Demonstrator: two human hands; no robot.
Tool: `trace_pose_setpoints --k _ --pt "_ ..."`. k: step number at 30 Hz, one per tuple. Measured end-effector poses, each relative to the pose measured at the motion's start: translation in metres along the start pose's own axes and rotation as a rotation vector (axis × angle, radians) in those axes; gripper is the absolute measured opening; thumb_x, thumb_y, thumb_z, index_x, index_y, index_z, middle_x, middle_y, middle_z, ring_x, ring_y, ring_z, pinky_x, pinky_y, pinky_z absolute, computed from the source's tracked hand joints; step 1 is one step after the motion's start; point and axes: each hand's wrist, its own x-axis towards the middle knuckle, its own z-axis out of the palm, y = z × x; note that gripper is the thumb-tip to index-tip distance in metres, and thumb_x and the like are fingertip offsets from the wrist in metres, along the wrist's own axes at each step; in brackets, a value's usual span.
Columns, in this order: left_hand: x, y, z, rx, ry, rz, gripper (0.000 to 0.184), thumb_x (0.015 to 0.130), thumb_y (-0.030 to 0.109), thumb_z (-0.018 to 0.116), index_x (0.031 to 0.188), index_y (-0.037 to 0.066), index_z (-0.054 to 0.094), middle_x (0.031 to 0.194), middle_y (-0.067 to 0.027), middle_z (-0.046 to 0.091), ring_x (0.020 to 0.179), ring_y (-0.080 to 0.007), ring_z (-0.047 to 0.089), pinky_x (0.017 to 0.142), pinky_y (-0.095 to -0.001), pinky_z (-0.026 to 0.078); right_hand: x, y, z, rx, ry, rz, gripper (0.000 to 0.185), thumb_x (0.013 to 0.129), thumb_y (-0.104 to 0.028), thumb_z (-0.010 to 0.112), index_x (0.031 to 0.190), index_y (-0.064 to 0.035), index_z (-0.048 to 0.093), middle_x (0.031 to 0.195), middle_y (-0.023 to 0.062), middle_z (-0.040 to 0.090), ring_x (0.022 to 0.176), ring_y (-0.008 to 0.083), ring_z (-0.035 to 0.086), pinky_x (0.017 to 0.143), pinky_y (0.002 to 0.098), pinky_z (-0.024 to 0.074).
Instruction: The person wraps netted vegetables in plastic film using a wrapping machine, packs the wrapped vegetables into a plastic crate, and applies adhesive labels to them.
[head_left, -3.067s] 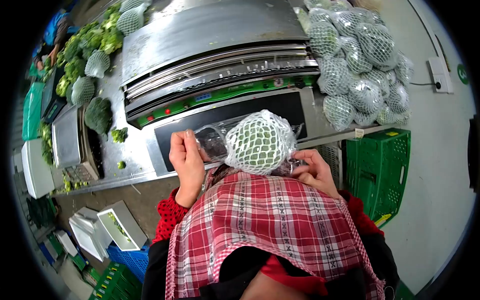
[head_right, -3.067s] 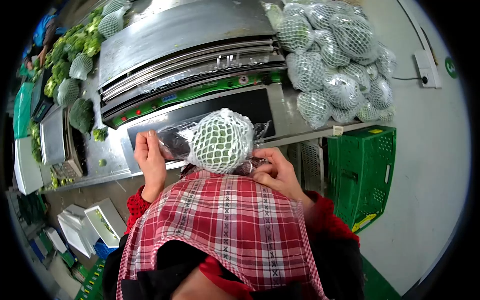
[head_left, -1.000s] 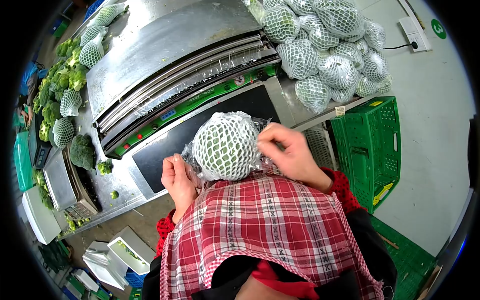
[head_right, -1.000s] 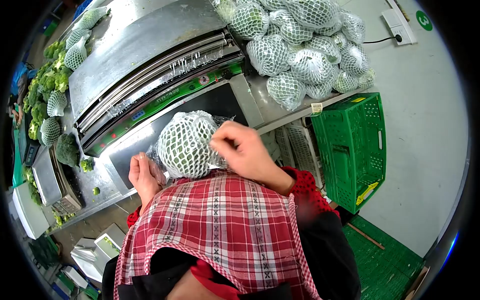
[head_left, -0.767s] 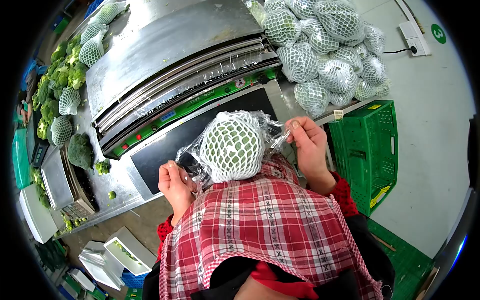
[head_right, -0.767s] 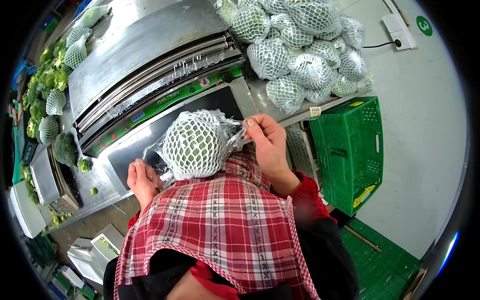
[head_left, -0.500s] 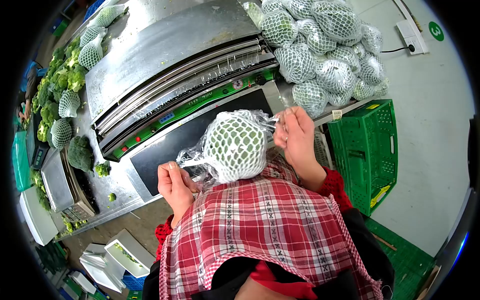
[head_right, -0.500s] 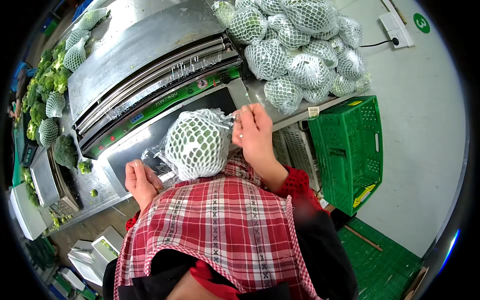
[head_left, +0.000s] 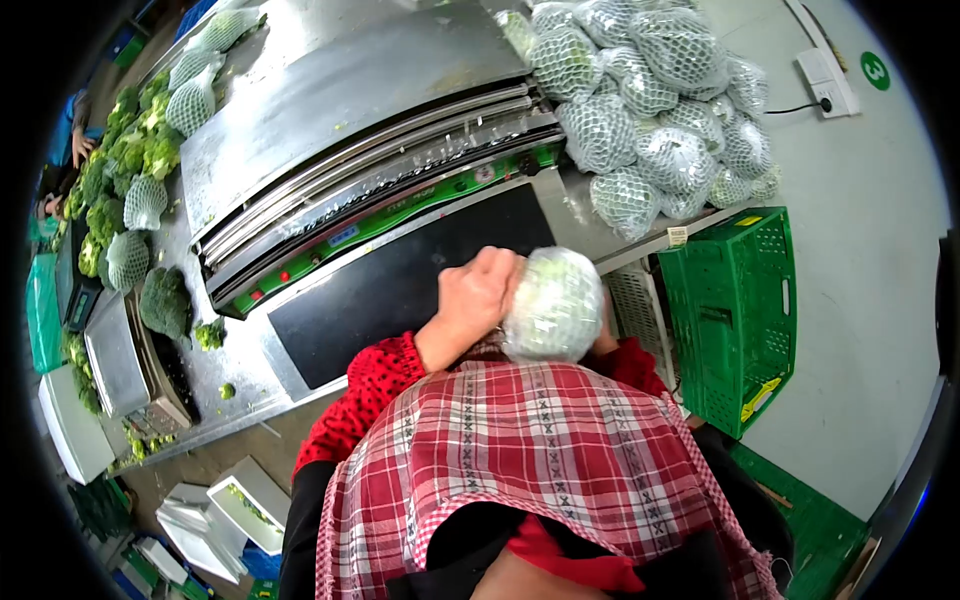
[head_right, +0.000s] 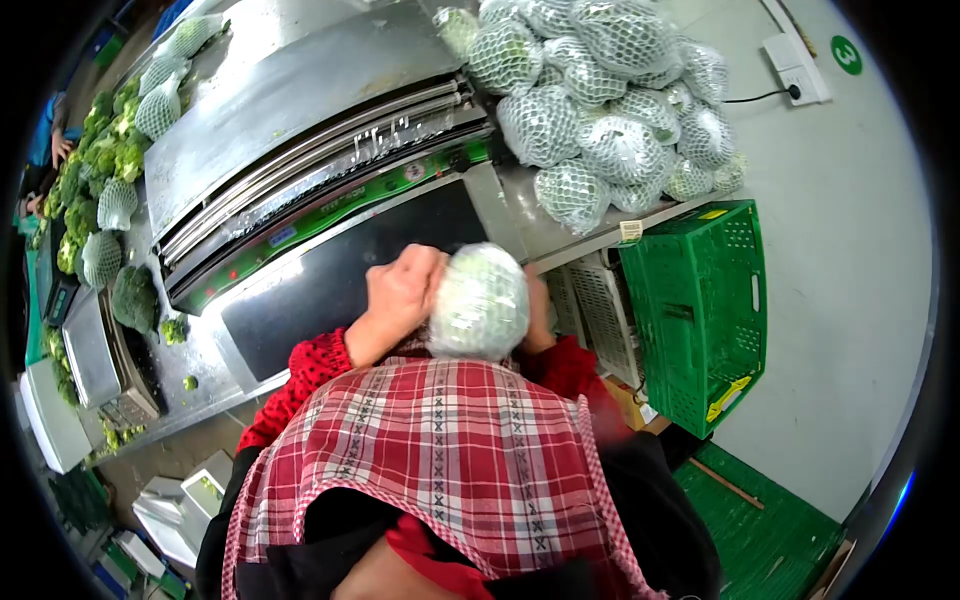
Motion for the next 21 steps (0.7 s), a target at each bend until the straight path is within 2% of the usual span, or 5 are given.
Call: trace_pose_setpoints --k 3,7,16,18,21 --pt "0.011 0.007 0.013 -0.401 -0.119 -0.059 0.009 0.091 0.010 0.061 0.097 0.006 0.065 0.082 -0.0117 0.060 0.077 -0.0261 0.062 0.069 -0.0363 0.049 0.017 0.026 -0.021 -0.548 -0.201 -0.543 0.024 0.102 -0.026 0.046 0.098 -0.0030 0.051 0.087 0.0082 0.069 0.070 0.0191 0.067 0.061 0.0313 0.0539" --pt "0.034 0.023 -0.024 -1.558 -0.435 -0.983 0.048 0.101 0.037 0.044 0.127 -0.002 0.054 0.115 -0.0139 0.065 0.102 -0.0235 0.064 0.090 -0.0364 0.052 -0.019 -0.074 0.034 -1.083 0.153 -0.852 0.018 0.096 -0.019 0.054 0.097 -0.0026 0.048 0.077 0.0163 0.062 0.061 0.0342 0.063 0.053 0.0409 0.0493" --pt "0.048 0.051 -0.042 -1.891 -0.676 -0.100 0.045 0.093 0.033 0.056 0.109 -0.007 0.065 0.107 -0.0273 0.062 0.105 -0.0368 0.059 0.094 -0.0447 0.047 -0.097 -0.235 0.093 -0.937 0.057 -1.761 0.008 0.083 -0.003 0.059 0.085 -0.0020 0.052 0.071 0.0082 0.052 0.056 0.0246 0.051 0.050 0.0319 0.0424" --pt "0.045 0.052 -0.056 -1.835 -0.760 -0.353 0.038 0.094 0.025 0.055 0.108 -0.009 0.065 0.102 -0.0241 0.065 0.100 -0.0324 0.062 0.091 -0.0410 0.050 -0.052 -0.222 0.116 -1.106 0.281 -1.944 0.012 0.083 -0.009 0.061 0.081 -0.0040 0.050 0.067 0.0070 0.049 0.054 0.0258 0.051 0.048 0.0347 0.0430" --pt "0.037 0.047 -0.062 -1.713 -0.670 -0.413 0.037 0.095 0.023 0.055 0.107 -0.011 0.065 0.103 -0.0201 0.068 0.089 -0.0249 0.067 0.082 -0.0348 0.053 -0.016 -0.159 0.152 -0.851 -0.139 -1.395 0.010 0.091 -0.011 0.057 0.088 -0.0042 0.050 0.067 0.0092 0.054 0.055 0.0263 0.055 0.050 0.0358 0.0441"
